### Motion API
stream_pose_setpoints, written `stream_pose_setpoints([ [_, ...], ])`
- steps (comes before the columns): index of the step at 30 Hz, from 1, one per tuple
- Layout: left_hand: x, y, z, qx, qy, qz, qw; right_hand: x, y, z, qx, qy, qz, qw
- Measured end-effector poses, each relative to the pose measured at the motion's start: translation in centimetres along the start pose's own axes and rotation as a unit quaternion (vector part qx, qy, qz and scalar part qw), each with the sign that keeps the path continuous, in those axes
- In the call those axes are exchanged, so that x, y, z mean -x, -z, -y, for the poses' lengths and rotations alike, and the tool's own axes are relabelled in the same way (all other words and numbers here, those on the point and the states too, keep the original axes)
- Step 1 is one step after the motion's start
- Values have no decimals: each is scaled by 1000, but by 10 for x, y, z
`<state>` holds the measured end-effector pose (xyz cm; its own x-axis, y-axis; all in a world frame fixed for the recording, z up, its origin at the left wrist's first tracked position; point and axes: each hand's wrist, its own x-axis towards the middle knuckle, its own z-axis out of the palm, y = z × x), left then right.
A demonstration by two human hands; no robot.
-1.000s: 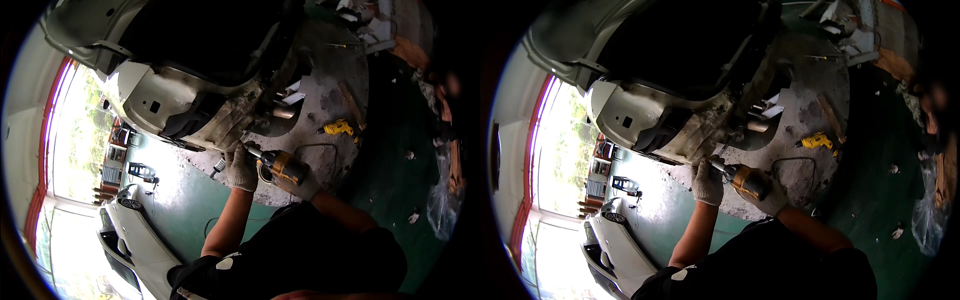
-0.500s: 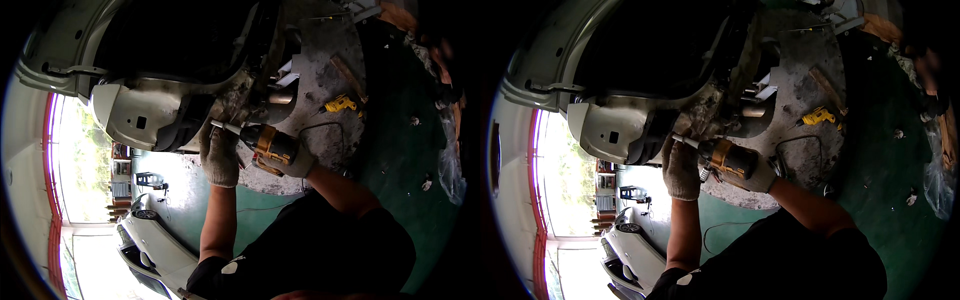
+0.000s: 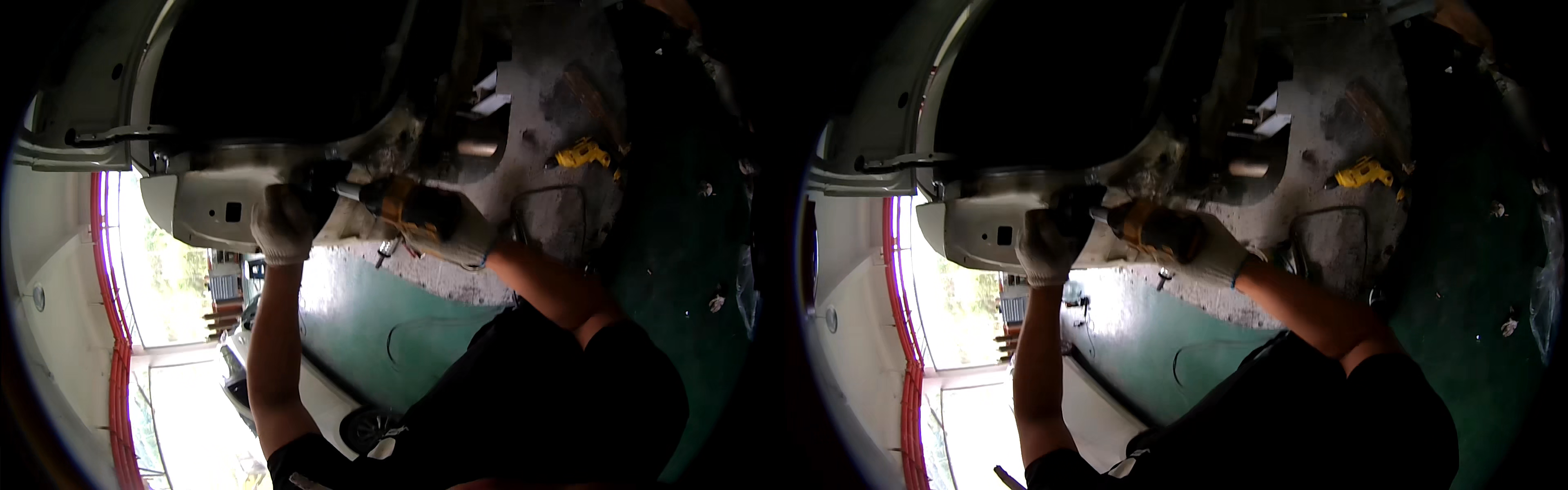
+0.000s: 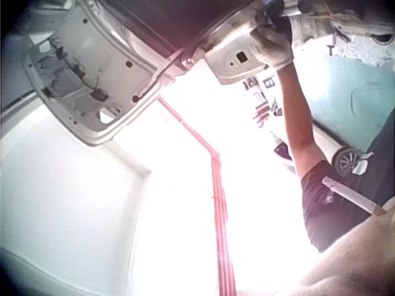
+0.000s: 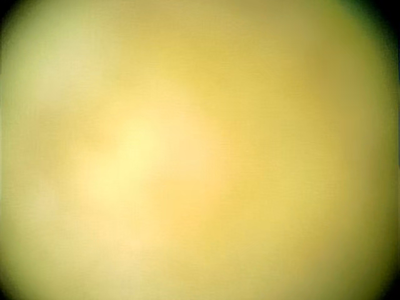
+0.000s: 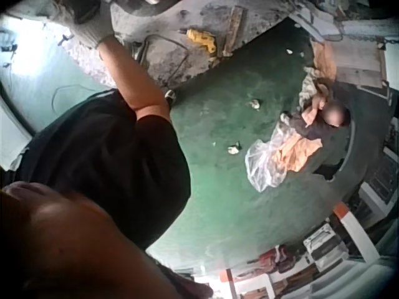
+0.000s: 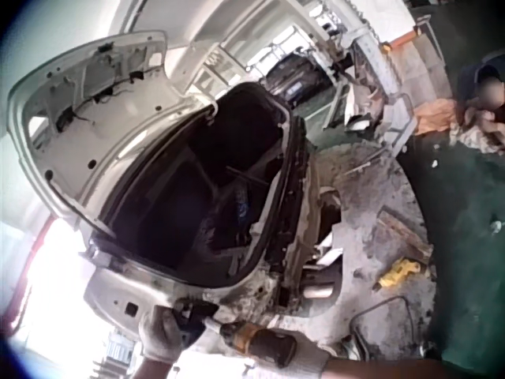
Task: The person uses a yellow power drill to fasten screws into the rear bumper area of a white car. After securing fasteners, the person aligns and fits a black plastic bumper trim piece along the lower edge of the bumper, pressing it into place.
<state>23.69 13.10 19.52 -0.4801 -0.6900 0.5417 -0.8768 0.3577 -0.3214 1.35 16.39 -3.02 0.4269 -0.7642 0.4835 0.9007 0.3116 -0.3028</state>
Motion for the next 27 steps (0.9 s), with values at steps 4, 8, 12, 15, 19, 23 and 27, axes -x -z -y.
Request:
stream_pose_setpoints([
  [4, -5, 10, 6, -35, -34, 108, 993, -17, -6, 11, -390, -102, 52, 914],
  [8, -10, 14, 5, -41, -136, 92, 986, -27, -20, 11, -440, -120, -46, 889],
  [12, -26, 10, -6, 111, -13, 199, 974, -32, -45, 34, -476, -175, -163, 847],
  [15, -45, 18, -19, 47, 19, 304, 951, -41, -55, 48, -506, -228, -222, 802],
  [19, -48, 24, -26, 22, 80, 354, 931, -46, -57, 53, 313, -114, -119, 935],
  [23, -57, 29, -28, 21, 101, 386, 917, -46, -74, 84, 636, -97, -33, 765],
  [27, -56, 29, -19, -23, 50, 387, 920, -43, -71, 68, 621, -92, -51, 776],
])
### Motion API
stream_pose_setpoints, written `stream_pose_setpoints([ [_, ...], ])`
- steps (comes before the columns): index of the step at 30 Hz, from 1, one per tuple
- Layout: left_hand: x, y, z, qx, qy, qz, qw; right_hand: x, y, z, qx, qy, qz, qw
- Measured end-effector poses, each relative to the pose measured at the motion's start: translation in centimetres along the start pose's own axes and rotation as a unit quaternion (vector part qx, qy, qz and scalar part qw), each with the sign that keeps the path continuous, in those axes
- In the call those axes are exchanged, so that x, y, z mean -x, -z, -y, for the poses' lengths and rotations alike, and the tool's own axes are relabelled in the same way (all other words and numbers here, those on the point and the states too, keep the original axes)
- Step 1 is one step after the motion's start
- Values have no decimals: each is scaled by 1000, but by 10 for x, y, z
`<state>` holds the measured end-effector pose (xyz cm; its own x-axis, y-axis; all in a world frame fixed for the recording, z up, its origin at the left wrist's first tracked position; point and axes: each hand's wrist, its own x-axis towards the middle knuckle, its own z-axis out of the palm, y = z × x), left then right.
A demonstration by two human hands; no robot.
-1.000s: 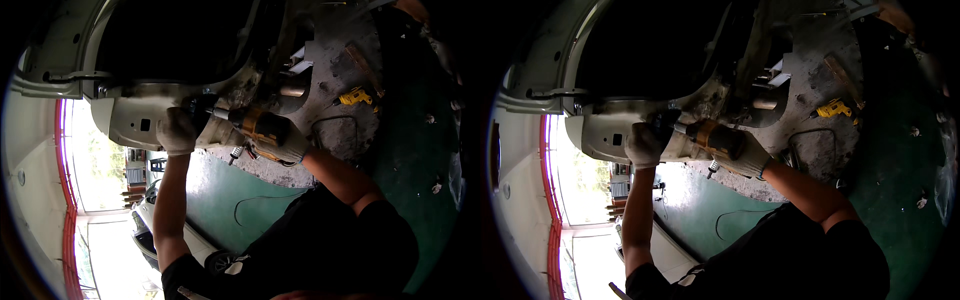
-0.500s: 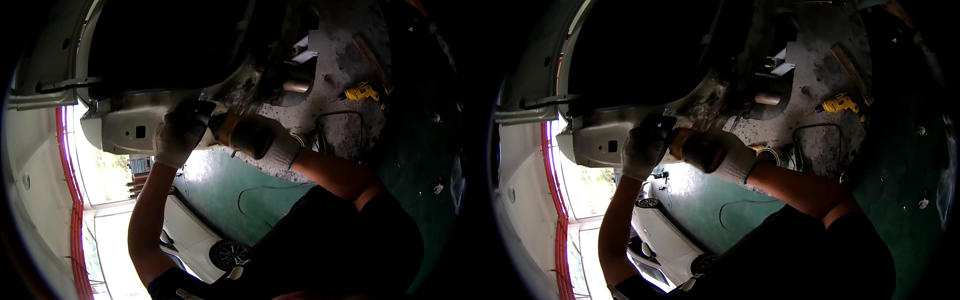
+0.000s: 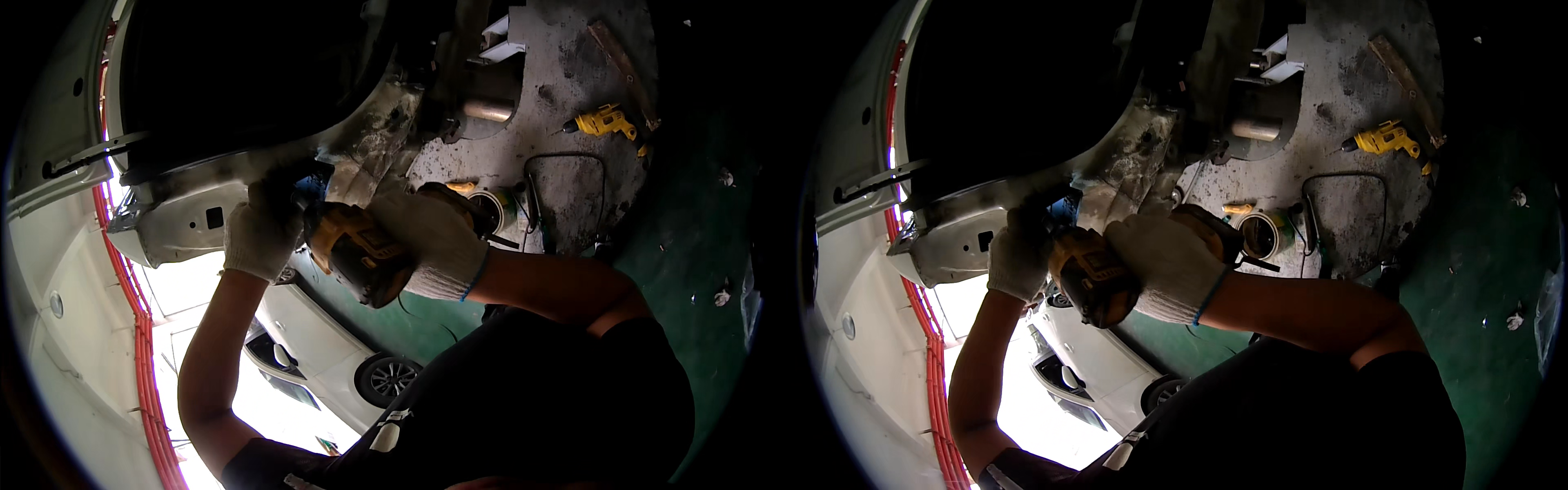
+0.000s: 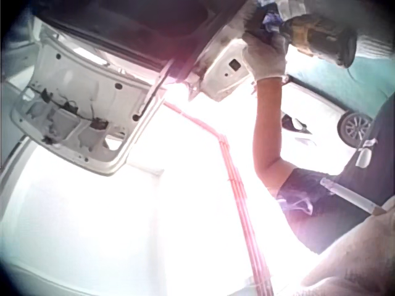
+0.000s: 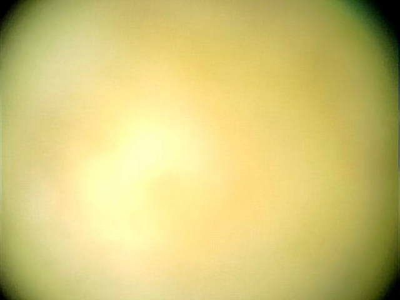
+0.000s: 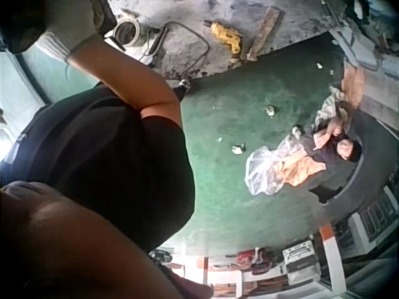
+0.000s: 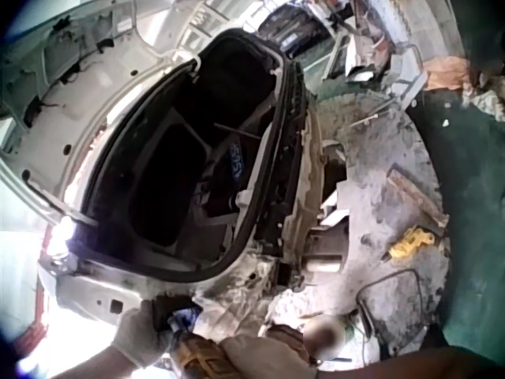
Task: The person uses a yellow power drill to fasten screws into the rear bumper area of a white car. After securing fasteners, the person aligns and fits a black plastic bumper trim piece along the lower edge of the bumper, pressing it into place.
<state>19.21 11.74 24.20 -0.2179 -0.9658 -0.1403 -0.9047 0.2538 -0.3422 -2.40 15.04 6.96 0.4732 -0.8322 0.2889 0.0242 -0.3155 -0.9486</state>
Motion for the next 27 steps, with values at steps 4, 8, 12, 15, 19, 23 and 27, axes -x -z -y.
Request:
stream_pose_setpoints([
  [4, -2, 8, -8, 1, 39, 34, 999, -2, -6, 2, -6, -3, -26, 1000],
  [8, 0, 6, -4, -23, 32, 37, 999, -14, 10, 18, 40, -57, 86, 994],
  [12, -5, 21, -20, -67, 94, 102, 988, -13, -13, -1, 5, -9, 37, 999],
  [15, -3, 16, -15, -79, 101, 94, 987, -11, -17, -3, 4, -6, 25, 1000],
  [19, 0, 9, -2, -72, 83, 77, 991, -6, -18, 1, -12, -23, 14, 1000],
  [23, 1, 29, -4, 50, 72, 104, 991, -8, -11, 9, -36, -62, 41, 997],
  [27, 25, 29, 14, 104, 5, -52, 993, -2, -13, 6, -11, -25, -8, 1000],
])
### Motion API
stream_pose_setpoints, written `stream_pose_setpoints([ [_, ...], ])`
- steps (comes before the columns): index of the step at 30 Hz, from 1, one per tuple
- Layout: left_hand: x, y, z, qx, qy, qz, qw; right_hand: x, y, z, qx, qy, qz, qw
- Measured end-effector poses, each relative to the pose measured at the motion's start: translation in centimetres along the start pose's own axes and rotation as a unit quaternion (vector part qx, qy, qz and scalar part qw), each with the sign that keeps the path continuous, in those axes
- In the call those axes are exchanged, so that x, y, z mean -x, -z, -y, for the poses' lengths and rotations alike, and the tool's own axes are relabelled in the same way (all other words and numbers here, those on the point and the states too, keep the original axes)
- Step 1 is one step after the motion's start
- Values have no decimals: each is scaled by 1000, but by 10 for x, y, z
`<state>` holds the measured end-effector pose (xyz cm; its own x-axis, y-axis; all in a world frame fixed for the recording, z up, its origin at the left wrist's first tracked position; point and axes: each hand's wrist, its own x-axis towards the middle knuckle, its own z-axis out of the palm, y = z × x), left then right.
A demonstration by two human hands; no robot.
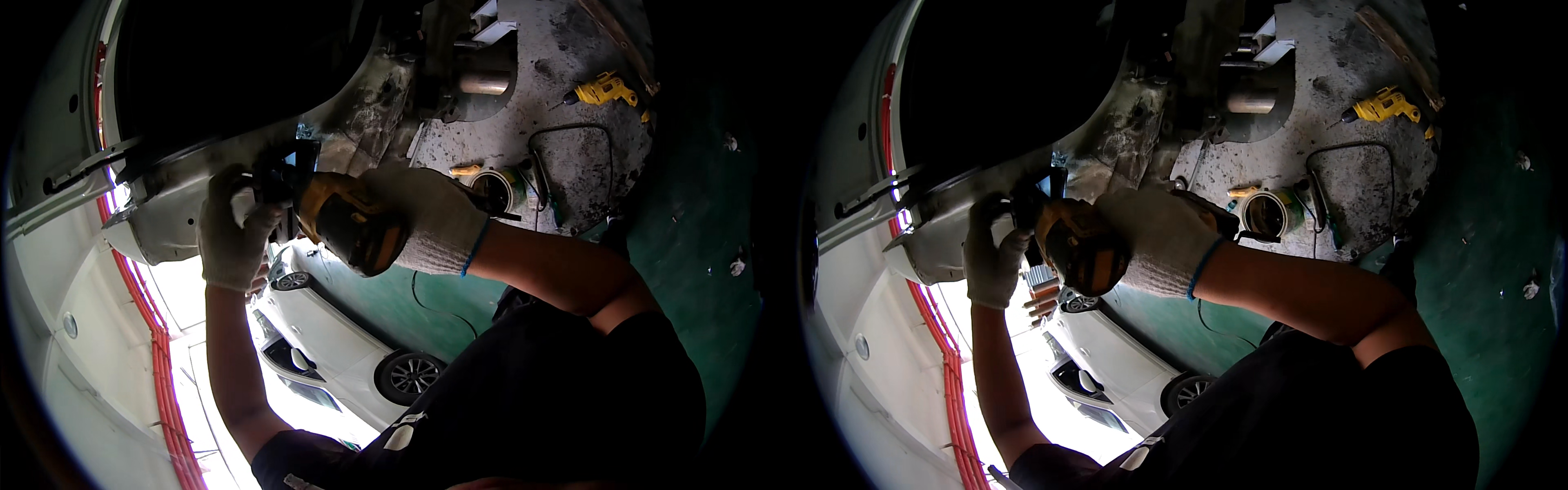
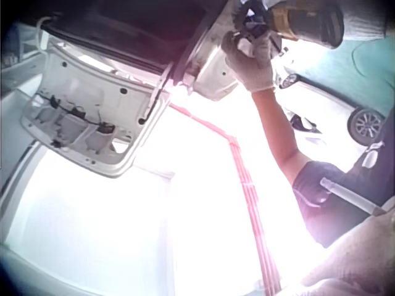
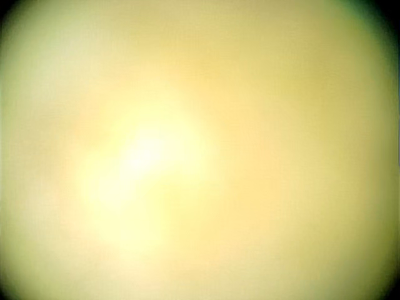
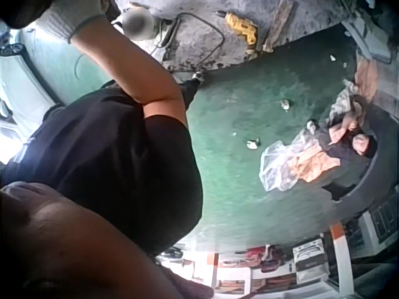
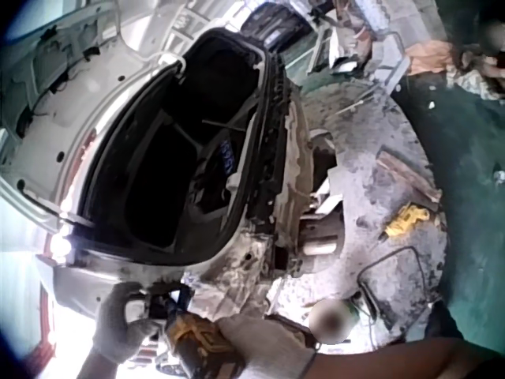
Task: The person uses a yellow power drill to fasten screws into the rear bumper area of a white car. After securing fasteners, the person aligns and fits a black plastic bumper trim piece along the lower edge of the bumper, pressing it into place.
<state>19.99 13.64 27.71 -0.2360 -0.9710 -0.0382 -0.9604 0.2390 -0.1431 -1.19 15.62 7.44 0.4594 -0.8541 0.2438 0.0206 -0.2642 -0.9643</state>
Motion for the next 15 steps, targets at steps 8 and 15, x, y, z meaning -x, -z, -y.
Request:
stream_pose_setpoints([
  [8, 2, -64, 20, 117, -109, -64, 985, -1, 11, 3, 0, 19, 32, 999],
  [15, -17, -79, 44, 189, -214, -49, 957, -1, 7, -4, -18, 41, 0, 999],
])
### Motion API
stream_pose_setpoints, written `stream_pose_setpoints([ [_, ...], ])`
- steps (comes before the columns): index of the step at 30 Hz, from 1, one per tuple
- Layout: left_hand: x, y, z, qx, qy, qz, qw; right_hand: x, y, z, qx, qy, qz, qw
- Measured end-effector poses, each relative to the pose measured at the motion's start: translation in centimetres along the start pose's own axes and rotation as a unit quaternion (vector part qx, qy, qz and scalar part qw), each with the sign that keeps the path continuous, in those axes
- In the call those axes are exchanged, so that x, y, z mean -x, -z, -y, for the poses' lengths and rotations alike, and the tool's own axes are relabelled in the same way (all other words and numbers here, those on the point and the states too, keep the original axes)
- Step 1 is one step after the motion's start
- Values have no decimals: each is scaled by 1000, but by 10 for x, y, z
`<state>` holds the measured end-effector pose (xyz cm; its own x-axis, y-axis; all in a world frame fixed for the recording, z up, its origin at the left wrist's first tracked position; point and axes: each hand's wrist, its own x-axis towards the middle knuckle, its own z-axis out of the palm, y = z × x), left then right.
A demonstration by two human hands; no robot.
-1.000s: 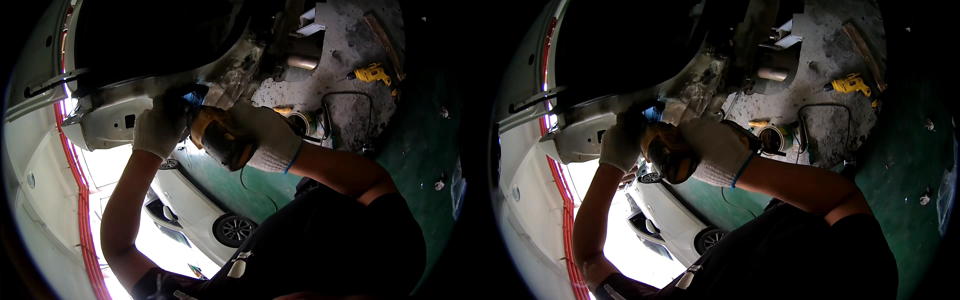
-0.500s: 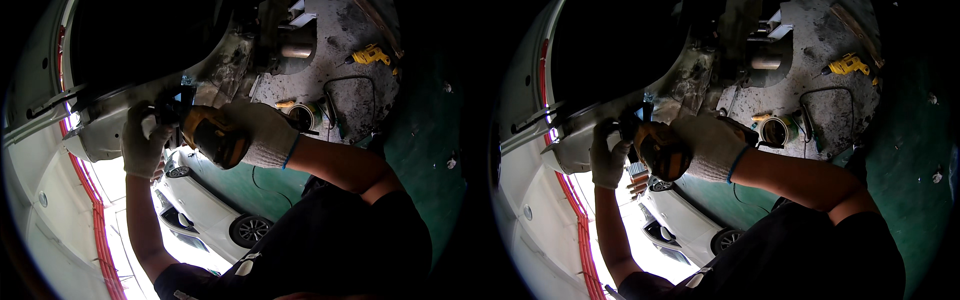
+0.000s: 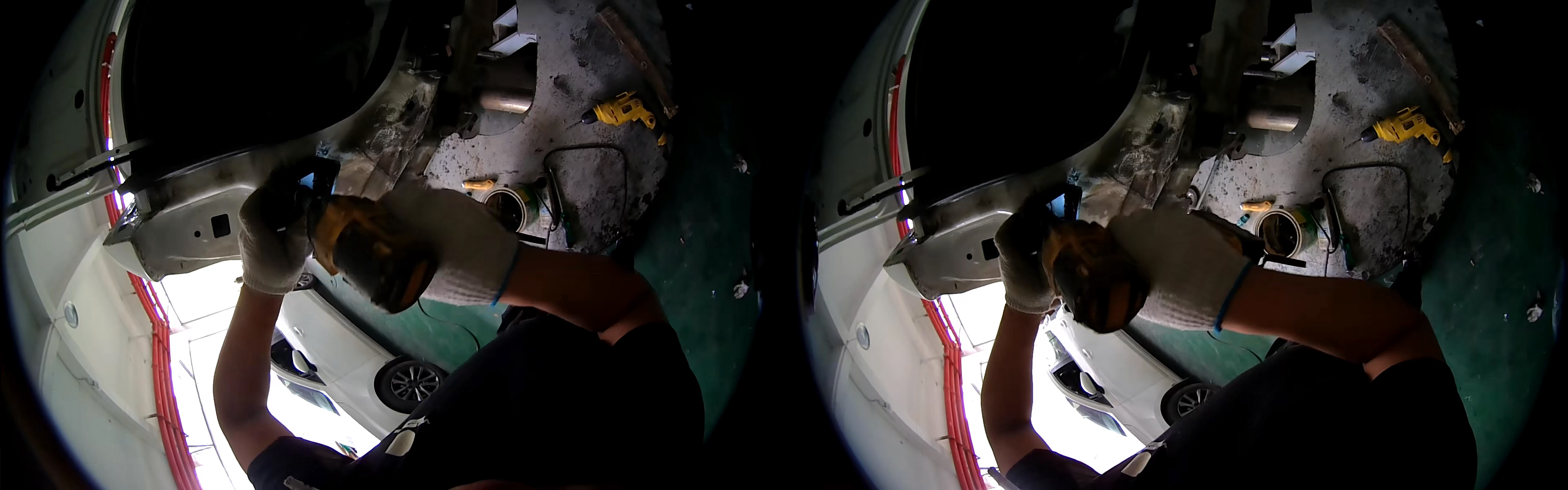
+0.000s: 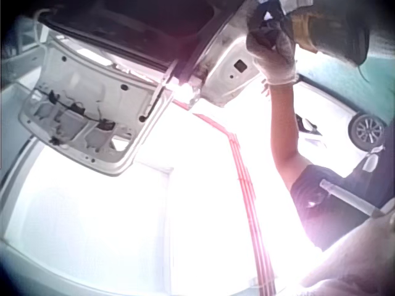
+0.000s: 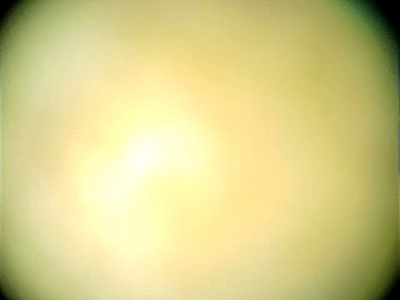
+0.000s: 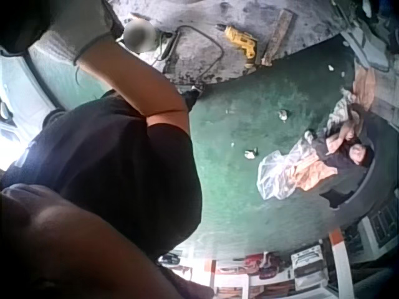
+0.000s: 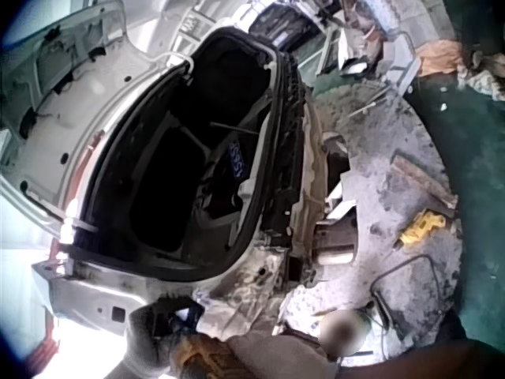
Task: The person uses a yellow power drill to fasten screws into the rear bumper area of a white car. After securing fasteners, the person aligns and fits a black plastic bumper trim piece along the lower edge of the bumper, pressing it into place.
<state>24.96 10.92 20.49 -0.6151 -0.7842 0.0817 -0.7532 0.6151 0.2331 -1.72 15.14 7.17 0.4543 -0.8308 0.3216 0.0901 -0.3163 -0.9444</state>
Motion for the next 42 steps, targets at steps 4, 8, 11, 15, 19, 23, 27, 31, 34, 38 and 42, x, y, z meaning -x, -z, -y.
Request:
stream_pose_setpoints([
  [4, -1, 8, -8, -66, -30, -6, 997, -3, 9, -9, 7, 65, -25, 998],
  [8, 1, 10, -22, -161, 16, -17, 987, 0, 5, -17, 13, 115, -74, 990],
  [11, 9, 8, -24, -178, 78, -5, 981, 0, -3, -29, 157, 177, -128, 963],
  [15, -2, 5, -37, -182, 127, 14, 975, -2, 1, -31, 53, 159, -99, 981],
  [19, 7, 4, -29, -181, 120, 23, 976, -12, -3, -35, 14, 156, -81, 984],
  [23, -3, 7, -28, -164, 81, 27, 983, -11, 3, -33, -5, 158, -84, 984],
  [27, 3, 6, -14, -168, 68, 26, 983, -22, -2, -39, -29, 154, -69, 985],
  [31, -2, 10, -24, -176, 79, 30, 981, -21, -1, -36, -42, 150, -71, 985],
  [34, -4, 8, -23, -190, 68, 31, 979, -23, 0, -39, -59, 146, -69, 985],
  [38, -2, 8, -22, -199, 60, 35, 977, -24, -1, -41, -86, 143, -59, 984],
  [42, -5, 9, -25, -219, 54, 38, 974, -23, 0, -40, -105, 143, -58, 982],
])
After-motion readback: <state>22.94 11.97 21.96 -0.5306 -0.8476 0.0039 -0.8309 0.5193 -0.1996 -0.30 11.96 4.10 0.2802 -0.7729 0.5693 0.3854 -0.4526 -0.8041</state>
